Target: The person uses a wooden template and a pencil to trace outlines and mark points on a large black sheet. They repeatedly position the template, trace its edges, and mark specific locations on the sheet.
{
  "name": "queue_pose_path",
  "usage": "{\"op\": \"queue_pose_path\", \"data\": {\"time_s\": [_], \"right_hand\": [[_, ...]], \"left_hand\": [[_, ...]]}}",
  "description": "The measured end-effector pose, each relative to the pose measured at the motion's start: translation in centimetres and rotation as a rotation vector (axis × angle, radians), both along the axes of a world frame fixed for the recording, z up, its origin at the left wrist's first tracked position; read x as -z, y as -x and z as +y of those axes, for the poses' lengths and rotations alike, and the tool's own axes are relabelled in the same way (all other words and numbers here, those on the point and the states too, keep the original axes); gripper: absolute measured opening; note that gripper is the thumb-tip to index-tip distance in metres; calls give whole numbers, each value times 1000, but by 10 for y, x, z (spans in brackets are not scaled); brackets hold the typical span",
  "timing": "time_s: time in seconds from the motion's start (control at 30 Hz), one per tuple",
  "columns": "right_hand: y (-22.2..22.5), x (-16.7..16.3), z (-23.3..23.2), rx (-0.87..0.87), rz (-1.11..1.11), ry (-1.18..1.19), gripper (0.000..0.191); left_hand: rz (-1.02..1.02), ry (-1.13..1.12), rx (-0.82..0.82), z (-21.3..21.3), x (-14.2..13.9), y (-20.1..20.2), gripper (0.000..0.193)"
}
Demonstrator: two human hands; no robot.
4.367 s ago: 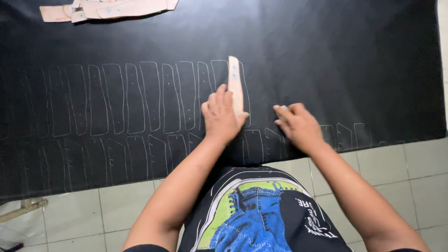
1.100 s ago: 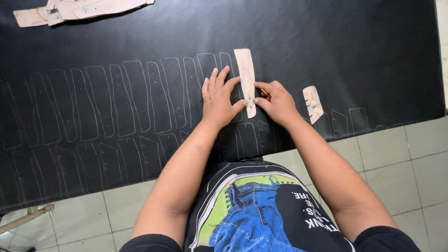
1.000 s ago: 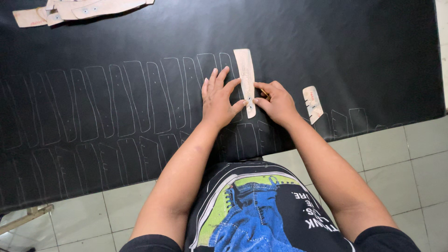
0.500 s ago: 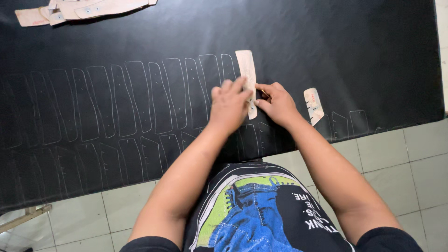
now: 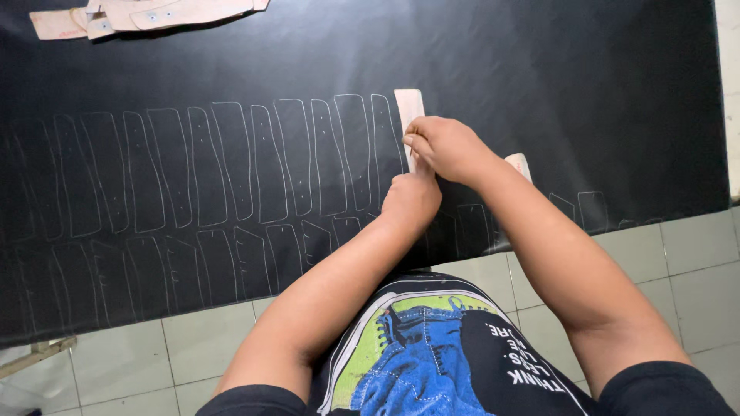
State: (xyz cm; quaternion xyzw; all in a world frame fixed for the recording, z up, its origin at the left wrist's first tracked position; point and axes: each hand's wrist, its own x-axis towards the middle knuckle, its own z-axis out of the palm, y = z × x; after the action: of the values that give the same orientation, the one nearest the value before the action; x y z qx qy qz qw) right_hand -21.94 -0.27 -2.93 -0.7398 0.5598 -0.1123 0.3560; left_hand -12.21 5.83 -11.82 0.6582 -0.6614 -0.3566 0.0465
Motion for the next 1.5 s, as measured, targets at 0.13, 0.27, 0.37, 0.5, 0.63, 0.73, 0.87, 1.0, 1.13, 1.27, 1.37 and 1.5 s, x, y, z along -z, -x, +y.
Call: {"op": "queue_pose_path", "data": {"time_s": [0.13, 0.27, 0.37, 0.5, 0.63, 0.73, 0.87, 1.0, 1.13, 1.27, 1.37, 1.5], "right_hand": [[-3, 6, 1, -66, 37, 67, 27], [-1, 16, 0, -88, 86, 188, 24], [2, 20, -17, -86, 17, 409, 21], [1, 23, -43, -52, -45, 490, 17], [-1, 25, -54, -36, -44, 507, 14], [0, 25, -56, -27, -58, 521, 14], [2, 28, -55, -33, -54, 563, 13], [10, 31, -54, -24, -33, 537, 14], [27, 29, -52, 6, 36, 556, 15], [37, 29, -48, 57, 58, 522, 16], [37, 32, -42, 69, -10, 539, 17], [42, 35, -15, 96, -50, 510, 17]], "left_hand": [[36, -22, 29, -1, 3, 0, 39], [-88, 164, 252, 6, 5, -3, 37], [-220, 640, 384, 11, 2, -9, 41], [-341, 913, 406, 13, -6, -15, 36], [-302, 867, 420, 14, -11, -16, 33], [-302, 843, 440, 15, -12, -15, 32], [-281, 829, 451, 16, -12, -15, 30], [-265, 803, 449, 16, -11, -15, 28], [-261, 833, 434, 15, -10, -16, 29], [-231, 789, 445, 14, -11, -19, 27], [-207, 747, 457, 11, -13, -23, 25], [-123, 684, 426, 8, -13, -33, 23]]}}
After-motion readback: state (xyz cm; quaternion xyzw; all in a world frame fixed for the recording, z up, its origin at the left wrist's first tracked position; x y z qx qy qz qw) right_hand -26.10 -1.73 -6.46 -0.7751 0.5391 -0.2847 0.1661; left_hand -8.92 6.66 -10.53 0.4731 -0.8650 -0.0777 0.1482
